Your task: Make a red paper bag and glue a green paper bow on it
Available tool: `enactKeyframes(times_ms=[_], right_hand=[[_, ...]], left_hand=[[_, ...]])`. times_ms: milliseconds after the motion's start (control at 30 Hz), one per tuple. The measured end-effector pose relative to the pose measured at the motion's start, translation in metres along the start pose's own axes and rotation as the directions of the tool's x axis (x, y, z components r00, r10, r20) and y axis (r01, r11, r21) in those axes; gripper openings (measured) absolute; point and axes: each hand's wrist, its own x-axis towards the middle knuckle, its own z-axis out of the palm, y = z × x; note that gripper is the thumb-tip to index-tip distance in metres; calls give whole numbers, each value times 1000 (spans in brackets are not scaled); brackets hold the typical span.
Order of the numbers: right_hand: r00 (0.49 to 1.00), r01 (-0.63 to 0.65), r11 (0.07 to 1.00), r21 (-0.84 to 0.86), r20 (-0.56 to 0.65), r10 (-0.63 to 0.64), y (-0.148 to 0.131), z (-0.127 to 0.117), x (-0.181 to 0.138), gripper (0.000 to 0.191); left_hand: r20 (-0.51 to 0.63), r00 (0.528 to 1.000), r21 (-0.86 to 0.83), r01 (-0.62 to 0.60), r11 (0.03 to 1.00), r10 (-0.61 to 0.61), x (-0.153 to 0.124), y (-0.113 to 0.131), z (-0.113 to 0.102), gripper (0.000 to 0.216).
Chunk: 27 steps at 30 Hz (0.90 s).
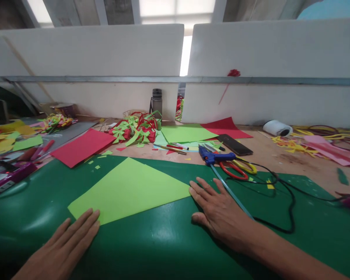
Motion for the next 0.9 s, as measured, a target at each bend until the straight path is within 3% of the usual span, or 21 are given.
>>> enactKeyframes(times_ms=[100, 233, 300, 400, 567, 733, 900], right_hand=[[1000, -12, 1000, 19, 25, 12, -1, -1, 1, 56], [1000, -13, 1000, 12, -13, 13, 0, 3, 0, 54], [997, -13, 1000, -11, -72, 12, 0, 7, -1, 53], [987, -12, 997, -81, -160, -1, 0, 12, -6, 50], [965, -23, 978, -205, -262, -32, 1, 22, -16, 50], [943, -29, 957, -288, -325, -69, -9, 13, -4, 47], [918, 212, 957, -198, -296, -264, -28, 3, 17, 62]], left_hand=[[19, 1000, 14, -11, 1000, 11, -4, -10, -11, 74], [76, 980, -19, 185, 983, -183, 36, -4, -42, 63], [199, 974, -141, 141, 980, -112, 71, 3, -55, 68], [371, 926, -417, 96, 904, 73, 122, 12, -59, 72], [348, 897, -626, 5, 780, 273, 173, 20, -41, 80], [254, 916, -661, -71, 747, 312, 182, 23, -32, 81], [196, 931, -647, -114, 754, 309, 178, 24, -20, 80]])
